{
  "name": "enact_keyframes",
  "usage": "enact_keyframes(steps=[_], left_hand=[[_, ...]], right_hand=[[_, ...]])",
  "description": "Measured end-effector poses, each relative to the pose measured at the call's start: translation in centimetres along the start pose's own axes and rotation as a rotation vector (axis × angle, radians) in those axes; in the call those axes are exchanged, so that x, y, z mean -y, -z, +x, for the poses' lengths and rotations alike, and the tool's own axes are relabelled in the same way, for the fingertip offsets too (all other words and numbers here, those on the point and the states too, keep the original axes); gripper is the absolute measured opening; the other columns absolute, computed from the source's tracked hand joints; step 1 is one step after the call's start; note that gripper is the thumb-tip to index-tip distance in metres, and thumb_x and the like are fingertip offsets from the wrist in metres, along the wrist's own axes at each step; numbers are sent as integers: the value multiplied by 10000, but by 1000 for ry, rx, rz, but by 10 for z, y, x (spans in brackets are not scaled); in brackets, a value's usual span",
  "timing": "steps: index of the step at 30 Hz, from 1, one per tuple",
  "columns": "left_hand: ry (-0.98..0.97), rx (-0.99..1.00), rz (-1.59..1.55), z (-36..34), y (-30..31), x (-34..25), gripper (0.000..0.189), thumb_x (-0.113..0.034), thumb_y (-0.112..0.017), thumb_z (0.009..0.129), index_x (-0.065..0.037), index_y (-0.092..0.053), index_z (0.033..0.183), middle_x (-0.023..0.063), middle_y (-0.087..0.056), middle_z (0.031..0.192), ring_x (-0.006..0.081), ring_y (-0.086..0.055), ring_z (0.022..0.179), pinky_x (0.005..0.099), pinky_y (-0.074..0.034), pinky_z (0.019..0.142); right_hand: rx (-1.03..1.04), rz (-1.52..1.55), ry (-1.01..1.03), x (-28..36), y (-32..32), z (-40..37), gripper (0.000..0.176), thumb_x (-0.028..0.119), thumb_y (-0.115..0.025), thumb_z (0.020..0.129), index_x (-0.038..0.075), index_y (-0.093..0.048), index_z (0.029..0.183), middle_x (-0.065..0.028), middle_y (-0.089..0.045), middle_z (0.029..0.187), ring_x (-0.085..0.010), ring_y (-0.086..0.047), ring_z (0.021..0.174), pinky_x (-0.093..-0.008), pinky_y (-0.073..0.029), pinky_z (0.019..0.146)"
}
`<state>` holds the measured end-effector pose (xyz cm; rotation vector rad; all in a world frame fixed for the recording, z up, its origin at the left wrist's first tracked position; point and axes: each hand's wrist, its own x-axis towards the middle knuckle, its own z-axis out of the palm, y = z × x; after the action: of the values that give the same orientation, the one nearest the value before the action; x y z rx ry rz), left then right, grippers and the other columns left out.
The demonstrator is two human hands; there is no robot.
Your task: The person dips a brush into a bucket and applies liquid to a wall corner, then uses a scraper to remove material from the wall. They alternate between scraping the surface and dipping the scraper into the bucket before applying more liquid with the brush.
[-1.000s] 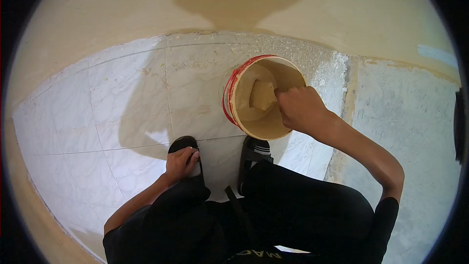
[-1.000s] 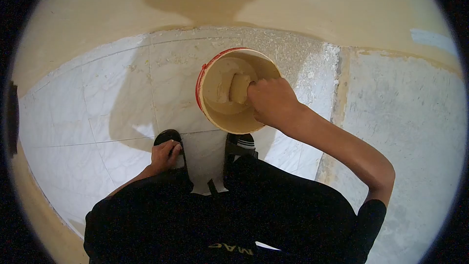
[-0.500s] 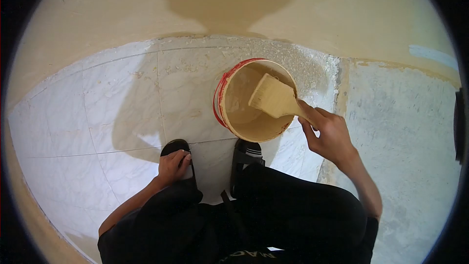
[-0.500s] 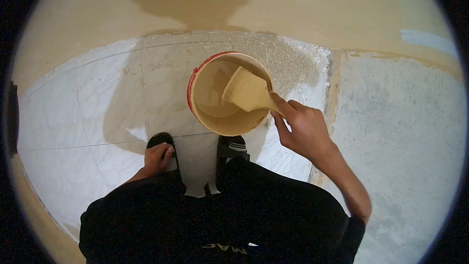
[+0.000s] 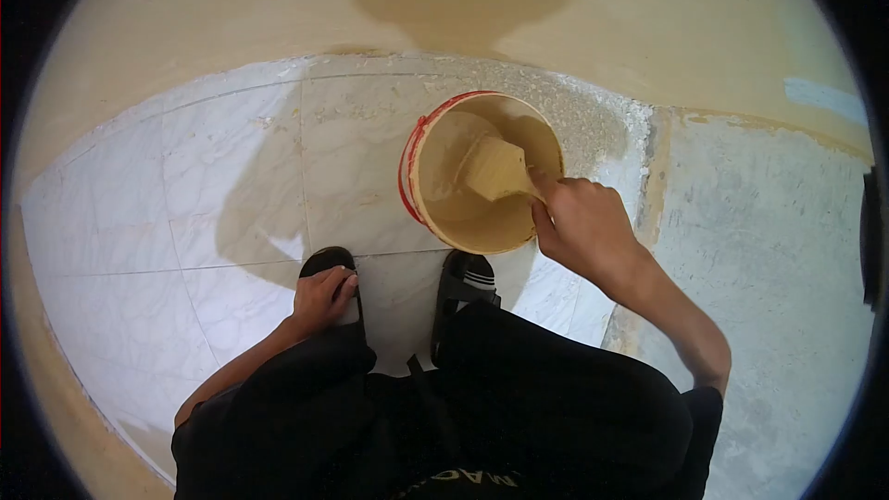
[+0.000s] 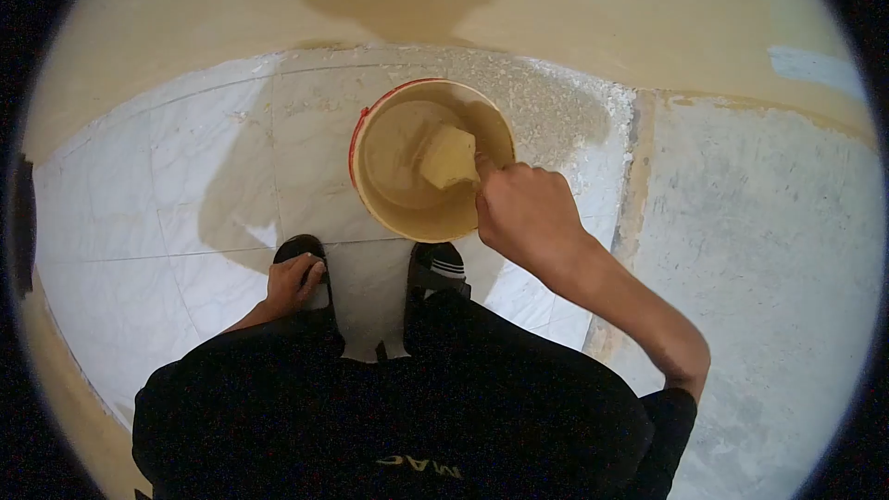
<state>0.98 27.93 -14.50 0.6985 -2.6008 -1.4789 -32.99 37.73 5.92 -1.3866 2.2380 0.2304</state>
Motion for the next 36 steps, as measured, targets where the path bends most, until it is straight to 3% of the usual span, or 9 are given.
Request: enact_keyframes(steps=[2, 6, 8, 15, 27, 29, 32, 36], left_hand=[[-8, 1, 5, -1, 1, 1, 121, -170, -598, 889, -50, -604, 871, 92, -628, 771, 297, -631, 676, 389, -491, 567], [-33, -15, 13, 2, 4, -3, 133, -176, -591, 895, -45, -597, 870, 92, -629, 780, 294, -634, 695, 390, -489, 572], [-15, 6, 10, 1, 4, 0, 137, -181, -592, 895, -46, -598, 871, 92, -636, 793, 294, -637, 703, 388, -493, 578], [-17, 54, 14, 0, 3, 4, 143, -194, -594, 894, -52, -607, 874, 92, -661, 849, 293, -647, 728, 385, -509, 601], [-49, 23, 0, -1, 0, 8, 133, -182, -606, 883, -53, -597, 856, 95, -637, 800, 295, -631, 685, 393, -496, 569], [-68, 18, -10, 0, 2, 7, 123, -162, -591, 893, -43, -587, 860, 102, -622, 773, 302, -624, 669, 391, -487, 554], [-88, 18, -18, 1, 4, 5, 115, -140, -574, 905, -32, -575, 866, 109, -609, 750, 307, -617, 653, 387, -479, 541], [-86, 23, -35, 2, 3, 6, 122, -143, -572, 908, -30, -572, 863, 108, -610, 751, 304, -618, 651, 388, -476, 539]], right_hand=[[171, -110, -11, 2, -7, 12, 208, 154, -549, 839, -12, -621, 942, -225, -636, 706, -380, -638, 656, -469, -519, 636], [176, -108, -5, 3, -16, 24, 178, 148, -529, 832, -12, -606, 816, -234, -627, 673, -382, -644, 666, -470, -525, 660], [152, -124, -43, 8, -14, 25, 119, 95, -604, 725, -7, -640, 776, -213, -654, 705, -351, -675, 706, -436, -550, 649], [209, -114, -70, 17, -13, 30, 131, 101, -617, 718, -2, -644, 795, -209, -664, 744, -338, -679, 722, -430, -553, 663], [261, -174, -66, 22, -16, 40, 134, 104, -622, 733, 3, -646, 817, -206, -664, 792, -336, -680, 765, -431, -555, 688], [182, -166, 4, 17, -22, 39, 191, 147, -516, 830, -10, -624, 814, -217, -640, 681, -358, -657, 651, -449, -542, 629], [213, -152, -50, 21, -19, 41, 135, 115, -626, 739, 2, -643, 811, -198, -664, 807, -336, -679, 776, -431, -553, 692], [245, -160, -53, 20, -17, 41, 132, 119, -629, 738, 5, -646, 801, -199, -665, 791, -337, -678, 764, -432, -554, 689]])
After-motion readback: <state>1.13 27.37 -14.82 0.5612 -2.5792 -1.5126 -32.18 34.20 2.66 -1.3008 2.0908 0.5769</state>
